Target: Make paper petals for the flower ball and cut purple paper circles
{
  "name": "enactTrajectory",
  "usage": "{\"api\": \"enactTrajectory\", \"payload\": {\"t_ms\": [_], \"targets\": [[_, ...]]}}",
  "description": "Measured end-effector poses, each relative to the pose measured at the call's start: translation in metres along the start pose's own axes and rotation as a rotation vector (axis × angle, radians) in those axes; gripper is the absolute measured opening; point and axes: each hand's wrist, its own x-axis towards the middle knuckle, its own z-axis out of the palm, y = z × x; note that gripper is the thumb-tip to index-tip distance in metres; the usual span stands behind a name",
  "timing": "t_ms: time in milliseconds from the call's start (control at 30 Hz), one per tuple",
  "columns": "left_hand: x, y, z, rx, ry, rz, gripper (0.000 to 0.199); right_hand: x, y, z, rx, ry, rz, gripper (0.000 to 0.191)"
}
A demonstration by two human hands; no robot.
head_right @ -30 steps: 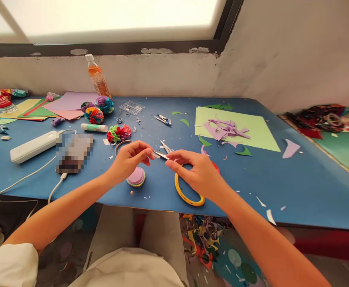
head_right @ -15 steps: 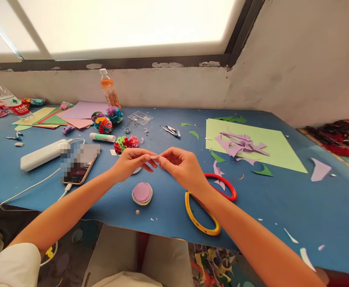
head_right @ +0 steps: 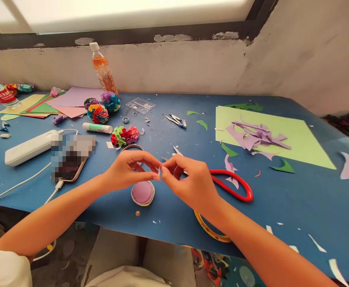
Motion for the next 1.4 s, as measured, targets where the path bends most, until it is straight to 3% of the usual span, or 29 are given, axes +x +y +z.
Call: {"api": "enactTrajectory", "payload": {"t_ms": [167, 333, 533, 833, 933, 1167, 1400], "targets": [[-0.004, -0.006, 0.001, 0.17, 0.043, 0.182, 0.017, -0.003, 0.003, 0.003, -0.041, 0.008, -0.028, 0.015], [-0.001, -0.01, -0.003, 0.227, 0.029, 0.206, 0.016, -0.002, 0.006, -0.002, -0.049, -0.036, -0.051, 0.021], [0.0, -0.007, -0.002, 0.072, 0.013, 0.094, 0.011, 0.002, 0.018, -0.009, -0.081, -0.09, -0.218, 0.025], [0.0, 0.001, 0.001, -0.299, -0.078, -0.236, 0.022, 0.007, 0.032, -0.009, -0.054, -0.091, -0.432, 0.022], [0.0, 0.002, 0.001, -0.361, -0.1, -0.294, 0.027, 0.007, 0.031, -0.009, -0.003, -0.1, -0.399, 0.021], [0.001, 0.004, -0.001, -0.427, -0.096, -0.309, 0.03, 0.005, 0.011, -0.012, 0.105, -0.154, -0.146, 0.027], [0.001, 0.006, -0.003, -0.373, -0.046, -0.326, 0.023, 0.004, 0.006, -0.012, 0.092, -0.144, -0.241, 0.015]]}}
